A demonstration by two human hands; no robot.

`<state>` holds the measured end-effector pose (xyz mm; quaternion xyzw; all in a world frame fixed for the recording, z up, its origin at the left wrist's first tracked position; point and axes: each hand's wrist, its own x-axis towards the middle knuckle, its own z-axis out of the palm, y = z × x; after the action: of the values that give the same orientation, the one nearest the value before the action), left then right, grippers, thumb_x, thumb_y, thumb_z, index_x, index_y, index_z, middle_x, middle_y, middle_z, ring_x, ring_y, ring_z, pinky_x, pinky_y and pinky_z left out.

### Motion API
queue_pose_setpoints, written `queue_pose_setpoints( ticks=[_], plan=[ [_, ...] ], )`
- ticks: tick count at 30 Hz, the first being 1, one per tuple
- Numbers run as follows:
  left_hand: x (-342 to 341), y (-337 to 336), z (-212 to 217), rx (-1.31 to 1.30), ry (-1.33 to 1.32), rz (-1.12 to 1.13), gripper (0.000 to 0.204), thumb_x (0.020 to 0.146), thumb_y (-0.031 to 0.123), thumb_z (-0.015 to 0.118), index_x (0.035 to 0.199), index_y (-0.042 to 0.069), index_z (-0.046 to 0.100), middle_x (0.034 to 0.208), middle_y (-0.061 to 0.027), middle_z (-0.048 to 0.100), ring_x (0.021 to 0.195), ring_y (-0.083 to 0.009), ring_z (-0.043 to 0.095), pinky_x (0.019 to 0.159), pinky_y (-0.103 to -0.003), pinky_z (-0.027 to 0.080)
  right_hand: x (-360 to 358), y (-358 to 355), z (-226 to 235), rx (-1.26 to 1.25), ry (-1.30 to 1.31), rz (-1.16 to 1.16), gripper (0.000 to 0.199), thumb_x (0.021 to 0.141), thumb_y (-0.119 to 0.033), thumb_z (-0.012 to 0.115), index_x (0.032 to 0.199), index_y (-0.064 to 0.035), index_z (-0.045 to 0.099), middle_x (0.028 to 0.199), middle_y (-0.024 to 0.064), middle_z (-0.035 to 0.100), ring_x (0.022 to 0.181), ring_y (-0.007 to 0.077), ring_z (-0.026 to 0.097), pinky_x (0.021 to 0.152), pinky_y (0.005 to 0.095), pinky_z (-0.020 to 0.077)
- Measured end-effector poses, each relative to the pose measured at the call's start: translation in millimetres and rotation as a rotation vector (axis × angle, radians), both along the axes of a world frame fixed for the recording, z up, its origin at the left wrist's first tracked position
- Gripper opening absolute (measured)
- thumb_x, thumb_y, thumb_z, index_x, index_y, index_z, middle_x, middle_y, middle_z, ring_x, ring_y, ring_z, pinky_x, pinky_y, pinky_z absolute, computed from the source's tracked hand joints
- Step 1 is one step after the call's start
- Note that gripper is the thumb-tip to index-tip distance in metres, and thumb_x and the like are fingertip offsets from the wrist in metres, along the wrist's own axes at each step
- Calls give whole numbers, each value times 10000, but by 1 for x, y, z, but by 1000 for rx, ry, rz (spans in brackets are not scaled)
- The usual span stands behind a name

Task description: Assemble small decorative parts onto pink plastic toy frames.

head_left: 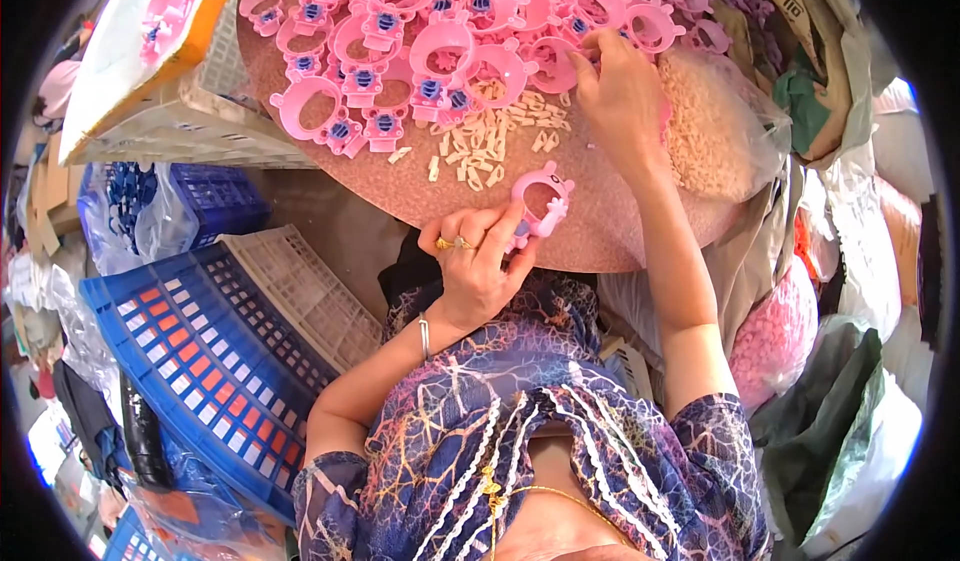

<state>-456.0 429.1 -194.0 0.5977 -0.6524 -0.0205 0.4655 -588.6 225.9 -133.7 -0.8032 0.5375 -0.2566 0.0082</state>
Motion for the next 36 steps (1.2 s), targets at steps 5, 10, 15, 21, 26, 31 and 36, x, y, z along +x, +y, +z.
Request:
queue_pose_setpoints(
  ticks=[5,10,15,21,26,31,36],
  plan=[
    [0,-1,-2,-12,-4,12,542,665,176,848,1181,113,693,981,45,625,913,-155,549,896,-363,301,-6,4,13,51,194,13,200,887,-242,653,950,-53,654,907,160,686,878,345,666,776,481,492],
    [0,0,-2,-3,9,-1,548,657,153,854,1178,105,691,1000,32,639,919,-161,548,893,-363,295,-18,9,22,126,316,-33,176,875,-218,635,951,-63,665,910,144,684,900,342,666,806,478,492],
    [1,0,-1,-5,17,-19,556,655,137,857,1182,96,686,1016,18,649,925,-169,547,885,-367,292,-24,12,36,101,478,-39,170,842,-165,648,987,-83,681,972,119,667,986,314,643,874,456,476],
    [1,-1,1,-4,9,-21,547,668,135,849,1188,97,686,1029,20,648,929,-171,542,880,-371,293,-16,10,27,82,255,254,146,809,-81,678,933,-122,744,949,83,645,994,279,611,888,432,426],
    [0,-1,1,1,16,-22,541,670,138,850,1185,99,690,1029,21,642,935,-168,532,888,-366,287,-11,14,18,76,294,246,108,808,-98,688,900,-86,742,941,100,655,967,285,623,852,397,432],
    [0,3,-2,9,18,-16,537,670,139,852,1181,101,693,1022,24,639,942,-167,533,892,-366,285,-22,13,33,435,-66,204,121,853,-127,696,888,-12,709,954,113,674,782,223,636,714,367,485],
    [0,2,-2,-8,4,6,500,694,190,847,1164,106,699,1001,26,648,903,-167,541,889,-368,300,-50,10,43,849,-681,274,149,937,-147,668,905,-2,650,1130,135,695,779,138,655,691,336,540]
  ],
)
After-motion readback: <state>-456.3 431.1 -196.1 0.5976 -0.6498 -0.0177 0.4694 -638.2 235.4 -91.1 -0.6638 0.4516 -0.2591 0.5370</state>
